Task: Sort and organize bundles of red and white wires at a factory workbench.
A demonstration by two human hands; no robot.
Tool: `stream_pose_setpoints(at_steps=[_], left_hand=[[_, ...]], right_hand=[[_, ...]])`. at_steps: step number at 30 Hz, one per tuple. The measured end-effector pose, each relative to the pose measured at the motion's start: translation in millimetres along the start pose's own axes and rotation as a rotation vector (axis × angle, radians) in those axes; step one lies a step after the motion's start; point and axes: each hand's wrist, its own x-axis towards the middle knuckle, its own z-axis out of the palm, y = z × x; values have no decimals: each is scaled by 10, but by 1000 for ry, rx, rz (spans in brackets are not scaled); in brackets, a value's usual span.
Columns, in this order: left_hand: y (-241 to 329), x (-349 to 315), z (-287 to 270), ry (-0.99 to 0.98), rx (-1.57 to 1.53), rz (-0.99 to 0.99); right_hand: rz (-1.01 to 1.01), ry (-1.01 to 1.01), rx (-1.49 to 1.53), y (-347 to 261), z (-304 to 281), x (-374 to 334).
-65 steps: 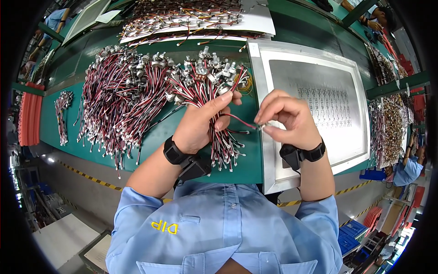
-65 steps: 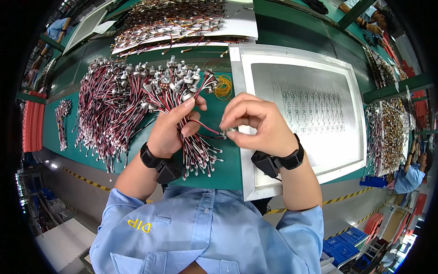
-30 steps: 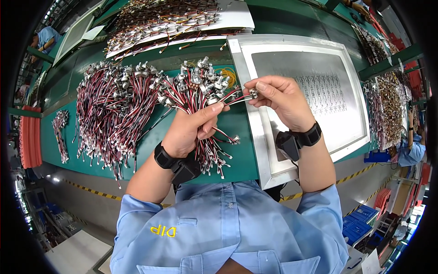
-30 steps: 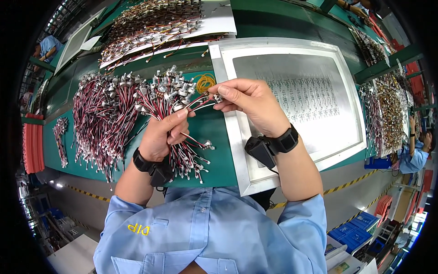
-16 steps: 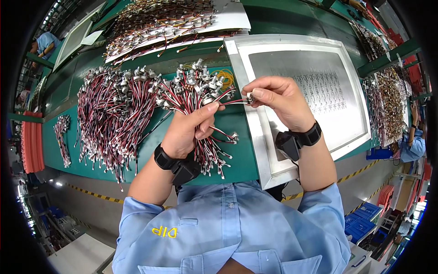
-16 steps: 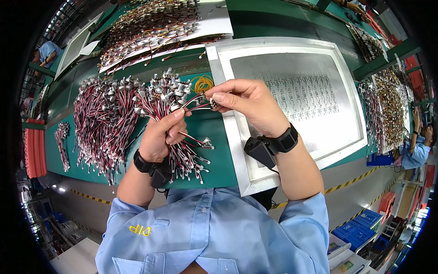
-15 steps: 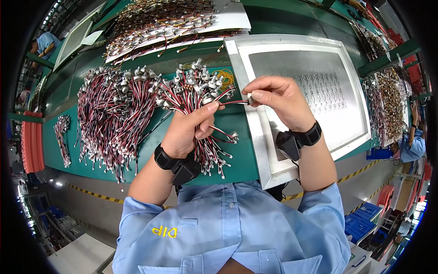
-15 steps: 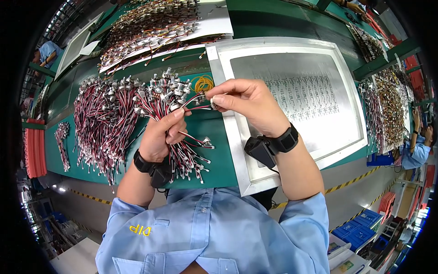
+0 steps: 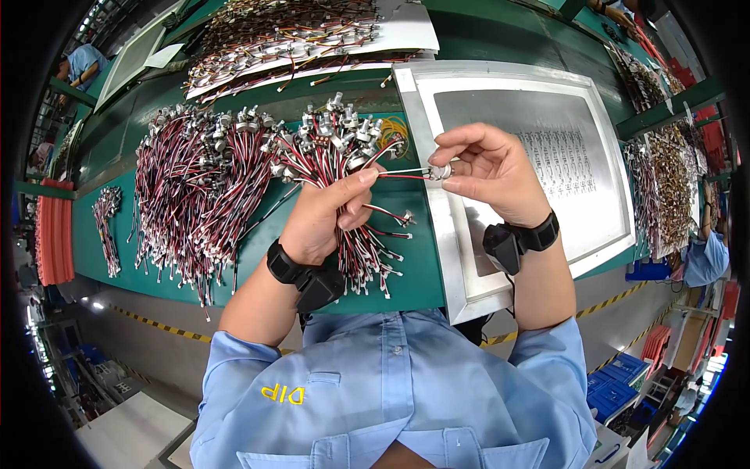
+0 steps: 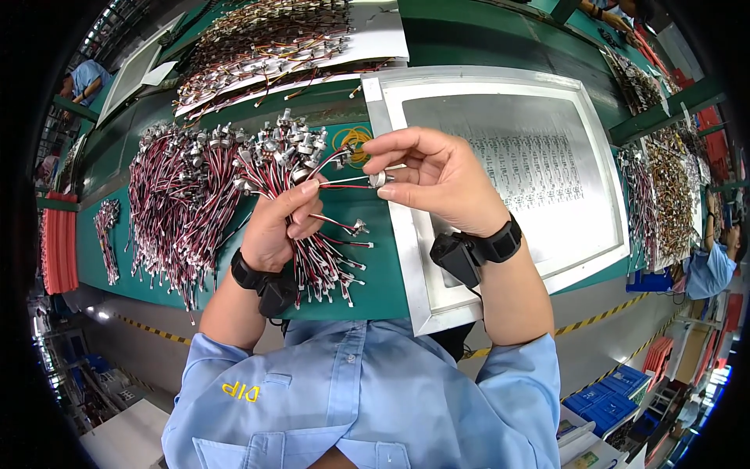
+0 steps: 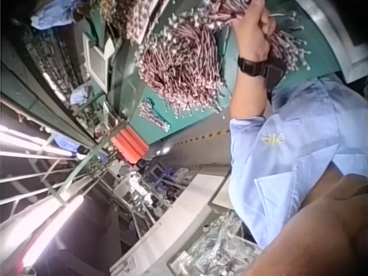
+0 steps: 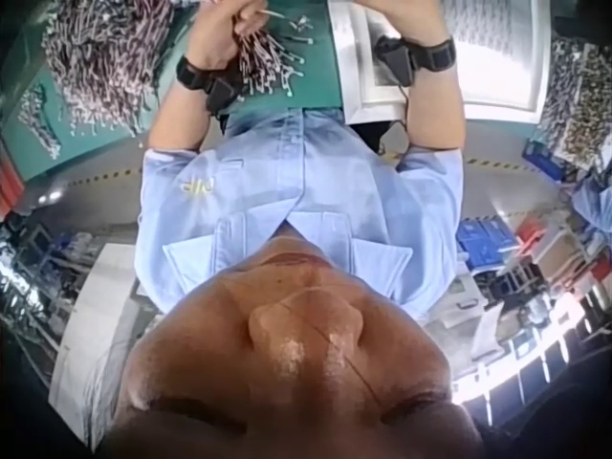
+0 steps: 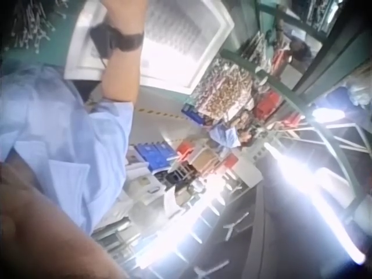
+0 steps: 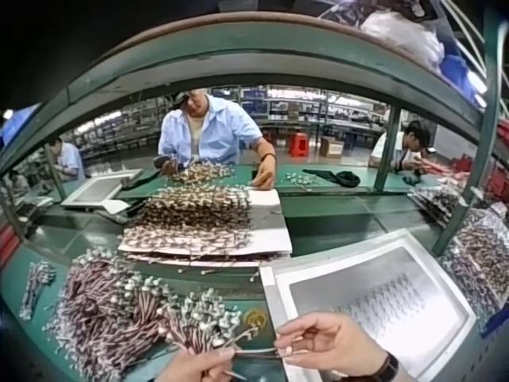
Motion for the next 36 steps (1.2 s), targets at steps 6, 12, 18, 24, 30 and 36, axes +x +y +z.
stream_pose_setpoints(at_steps=[6,12,18,24,30,36], left_hand=[[-1,-10,17,-8,4,45],[-13,-22,38,-79,-64,89],[-58,-66,-5,-237,-2,-24],[-43,-19,23,-104,1,-31],[-26,-34,48,-29,14,-45],[-21,-41,47,-16,33,-44]], right_hand=[[4,-33,-34,-43,-19,-11],[333,-166,-210,-69,-170,1],[109,228,-48,89,110,79],[71,158,-153,84,21,41],[147,155,-28,59,7,46],[132,157,-71,81,-22,42]])
